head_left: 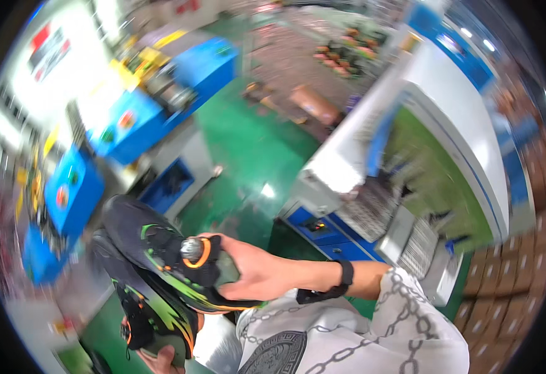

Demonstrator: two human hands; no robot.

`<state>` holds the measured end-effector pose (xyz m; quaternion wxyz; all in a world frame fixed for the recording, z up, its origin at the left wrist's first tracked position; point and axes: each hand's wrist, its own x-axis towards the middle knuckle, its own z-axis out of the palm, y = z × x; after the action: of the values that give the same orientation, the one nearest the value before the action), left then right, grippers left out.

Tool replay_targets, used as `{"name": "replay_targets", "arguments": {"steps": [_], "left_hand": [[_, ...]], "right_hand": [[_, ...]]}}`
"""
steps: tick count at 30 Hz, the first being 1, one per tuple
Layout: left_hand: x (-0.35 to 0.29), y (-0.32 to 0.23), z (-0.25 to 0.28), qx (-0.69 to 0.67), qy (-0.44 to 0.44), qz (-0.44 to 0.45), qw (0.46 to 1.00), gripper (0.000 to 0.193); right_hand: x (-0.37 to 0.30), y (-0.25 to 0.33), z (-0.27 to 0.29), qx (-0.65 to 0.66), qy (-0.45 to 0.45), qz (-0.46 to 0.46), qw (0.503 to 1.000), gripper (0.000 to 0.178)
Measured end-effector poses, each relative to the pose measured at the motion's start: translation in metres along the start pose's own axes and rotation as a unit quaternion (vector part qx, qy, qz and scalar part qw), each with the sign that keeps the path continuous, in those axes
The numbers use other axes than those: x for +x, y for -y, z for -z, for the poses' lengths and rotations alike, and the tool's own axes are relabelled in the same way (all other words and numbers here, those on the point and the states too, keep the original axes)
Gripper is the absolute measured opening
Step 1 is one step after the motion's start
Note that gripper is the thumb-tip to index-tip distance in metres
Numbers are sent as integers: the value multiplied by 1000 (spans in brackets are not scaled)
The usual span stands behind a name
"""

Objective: The person is manufacturing shoes by placing them in various machines and on drying racks.

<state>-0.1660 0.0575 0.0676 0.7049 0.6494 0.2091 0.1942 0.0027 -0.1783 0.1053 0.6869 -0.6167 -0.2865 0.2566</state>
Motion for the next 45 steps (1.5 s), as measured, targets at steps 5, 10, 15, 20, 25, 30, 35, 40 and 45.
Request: {"name": "replay_targets", "arguments": {"steps": [5, 10, 15, 20, 25, 30, 35, 40, 45], "left_hand": [[-3, -18, -134, -155, 306, 159, 926, 90], [-24, -30, -259, -157, 476, 366, 784, 98], [-45, -36, -383, 44, 627, 275, 728, 86], [-56, -4, -502, 212, 677, 53, 702, 74], [-57, 10, -479, 150, 647, -108, 740, 75], [-30, 11, -371, 46, 650, -71, 755, 67], [36, 23, -244, 268, 706, -168, 633, 46], [38, 63, -79, 339, 425, -91, 834, 26], [22, 70, 15, 252, 144, 53, 955, 21]], "right_hand": [[-194, 54, 69, -14, -267, -52, 962, 65], [-373, 55, 43, 33, -644, -89, 759, 57], [-403, 19, 80, -248, -818, -105, 509, 67], [-388, 17, 136, -287, -795, -194, 498, 67], [-390, 18, 132, -174, -844, -43, 505, 59], [-299, 20, 84, -330, -787, 228, 468, 36], [-125, 14, 63, -238, -381, 196, 872, 15], [11, -20, -22, -155, -153, 105, 970, 15], [97, -41, -105, -179, 129, 153, 963, 14]]}}
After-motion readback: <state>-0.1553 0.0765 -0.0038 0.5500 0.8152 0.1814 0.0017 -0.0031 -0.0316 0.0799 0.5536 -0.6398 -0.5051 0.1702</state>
